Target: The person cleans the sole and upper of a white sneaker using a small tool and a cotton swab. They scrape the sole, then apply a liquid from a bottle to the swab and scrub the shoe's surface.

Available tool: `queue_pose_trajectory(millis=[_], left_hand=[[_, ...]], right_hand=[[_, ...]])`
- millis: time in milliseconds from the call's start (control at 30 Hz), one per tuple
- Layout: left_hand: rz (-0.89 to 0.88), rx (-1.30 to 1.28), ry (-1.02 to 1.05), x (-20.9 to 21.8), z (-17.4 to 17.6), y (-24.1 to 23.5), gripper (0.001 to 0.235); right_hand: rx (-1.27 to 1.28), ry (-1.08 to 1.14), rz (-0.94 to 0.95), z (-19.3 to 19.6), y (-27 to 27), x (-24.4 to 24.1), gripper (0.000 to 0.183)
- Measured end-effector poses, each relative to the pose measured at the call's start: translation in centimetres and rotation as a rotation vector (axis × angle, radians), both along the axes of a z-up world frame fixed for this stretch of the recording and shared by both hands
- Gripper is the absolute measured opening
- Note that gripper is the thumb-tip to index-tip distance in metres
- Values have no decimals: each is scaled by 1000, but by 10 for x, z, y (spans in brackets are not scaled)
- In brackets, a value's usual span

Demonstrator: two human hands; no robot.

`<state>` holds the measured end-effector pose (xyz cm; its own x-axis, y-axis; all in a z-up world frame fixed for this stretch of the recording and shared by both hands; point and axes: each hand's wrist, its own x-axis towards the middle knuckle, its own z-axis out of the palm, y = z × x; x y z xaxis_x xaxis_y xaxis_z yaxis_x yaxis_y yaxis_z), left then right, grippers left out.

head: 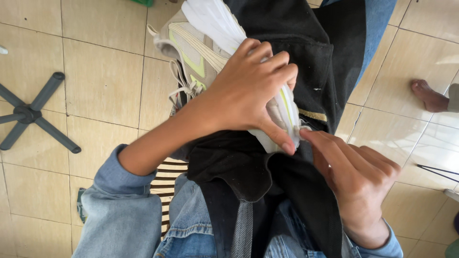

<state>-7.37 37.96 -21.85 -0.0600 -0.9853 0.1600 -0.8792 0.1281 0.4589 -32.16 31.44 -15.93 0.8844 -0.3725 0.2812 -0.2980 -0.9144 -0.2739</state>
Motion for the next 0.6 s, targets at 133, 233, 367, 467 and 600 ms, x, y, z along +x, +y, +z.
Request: queue_pose_trajectory(millis=[133, 233, 367, 467, 600], left_hand=[[-62, -26, 70, -20, 11, 12, 115], [-29, 20, -56, -22, 0, 9, 131], [-30, -31, -133, -24, 2, 13, 131], [-15, 18, -112, -20, -2, 14, 128], [-20, -62, -129, -20, -3, 13, 130]], right_hand=[[-45, 0, 6, -5, 0, -4, 34], [-130, 39, 5, -9, -5, -9, 37], [-127, 128, -41, -41, -9, -8, 32], [75, 75, -107, -23, -13, -15, 43], [135, -62, -101, -12, -11, -16, 20]])
